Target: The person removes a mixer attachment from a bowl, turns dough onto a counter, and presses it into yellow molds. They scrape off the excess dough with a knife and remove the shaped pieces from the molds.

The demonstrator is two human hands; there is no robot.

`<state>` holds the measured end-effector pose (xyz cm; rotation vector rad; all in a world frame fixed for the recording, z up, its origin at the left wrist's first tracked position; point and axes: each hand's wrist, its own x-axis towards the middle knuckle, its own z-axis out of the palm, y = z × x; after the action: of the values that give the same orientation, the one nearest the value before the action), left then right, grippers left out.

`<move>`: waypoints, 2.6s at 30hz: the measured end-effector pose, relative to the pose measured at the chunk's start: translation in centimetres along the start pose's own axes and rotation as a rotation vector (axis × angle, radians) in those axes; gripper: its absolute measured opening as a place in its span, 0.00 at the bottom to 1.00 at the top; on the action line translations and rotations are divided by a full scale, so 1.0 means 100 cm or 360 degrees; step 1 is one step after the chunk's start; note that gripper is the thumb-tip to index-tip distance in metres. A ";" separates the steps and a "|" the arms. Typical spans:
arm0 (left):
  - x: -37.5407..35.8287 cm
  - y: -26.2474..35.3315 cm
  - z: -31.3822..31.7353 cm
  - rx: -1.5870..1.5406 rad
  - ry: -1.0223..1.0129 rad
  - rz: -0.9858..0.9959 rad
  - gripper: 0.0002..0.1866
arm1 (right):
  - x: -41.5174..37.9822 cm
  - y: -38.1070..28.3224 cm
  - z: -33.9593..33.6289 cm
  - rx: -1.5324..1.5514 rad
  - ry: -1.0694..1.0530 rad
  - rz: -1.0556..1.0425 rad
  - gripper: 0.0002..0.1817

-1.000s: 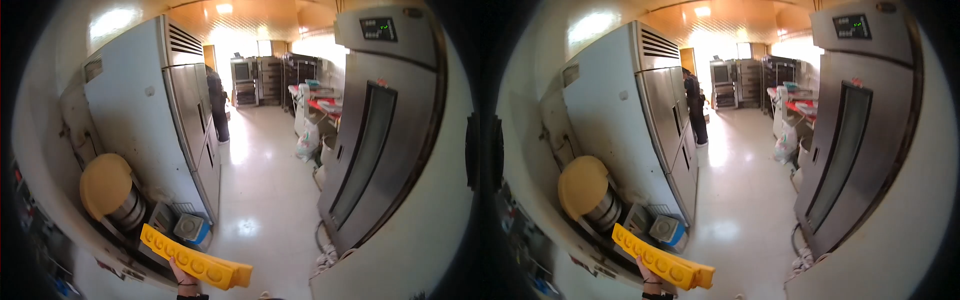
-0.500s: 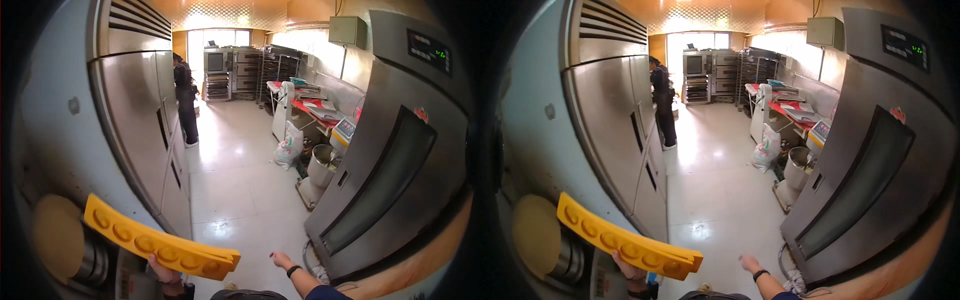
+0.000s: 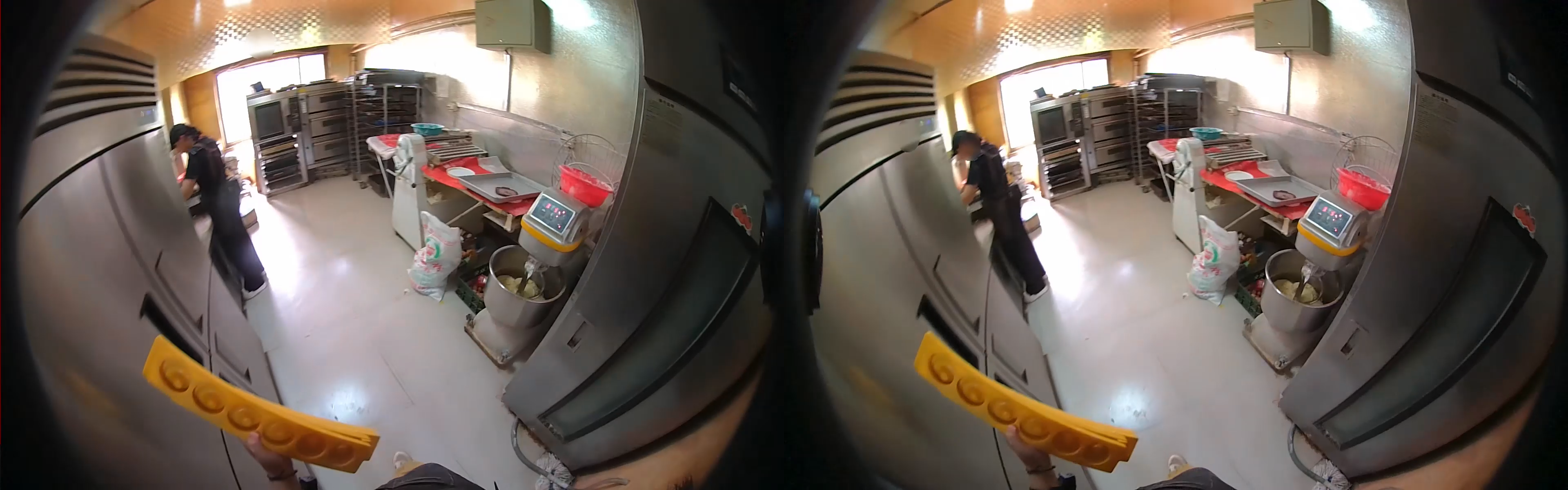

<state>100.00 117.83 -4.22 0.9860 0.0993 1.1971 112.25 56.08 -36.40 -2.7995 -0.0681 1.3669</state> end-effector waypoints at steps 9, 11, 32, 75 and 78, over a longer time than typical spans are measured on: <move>0.147 -0.022 -0.003 0.0131 0.0846 -0.0302 0.29 | 0.189 -0.430 -0.291 0.0144 0.0804 -0.0782 0.17; 0.187 -0.039 -0.015 0.0257 0.0530 -0.0159 0.24 | 0.151 -0.543 -0.372 0.0366 0.0652 -0.1113 0.14; 0.619 -0.332 -0.066 -0.0611 0.0246 -0.0756 0.20 | 0.128 -0.955 -0.574 0.0854 -0.1563 -0.2051 0.44; 0.896 -0.339 -0.437 -0.0608 0.1943 -0.0011 0.24 | 0.291 -1.690 -0.585 -0.0076 -0.2709 -0.1062 0.41; 0.911 -0.347 -0.449 -0.0579 0.2081 -0.0021 0.24 | 0.290 -1.724 -0.572 -0.0092 -0.2738 -0.1034 0.40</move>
<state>138.49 217.19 -16.89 -0.2326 0.8739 1.6016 170.38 229.53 -16.82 -0.6299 -0.8491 2.7614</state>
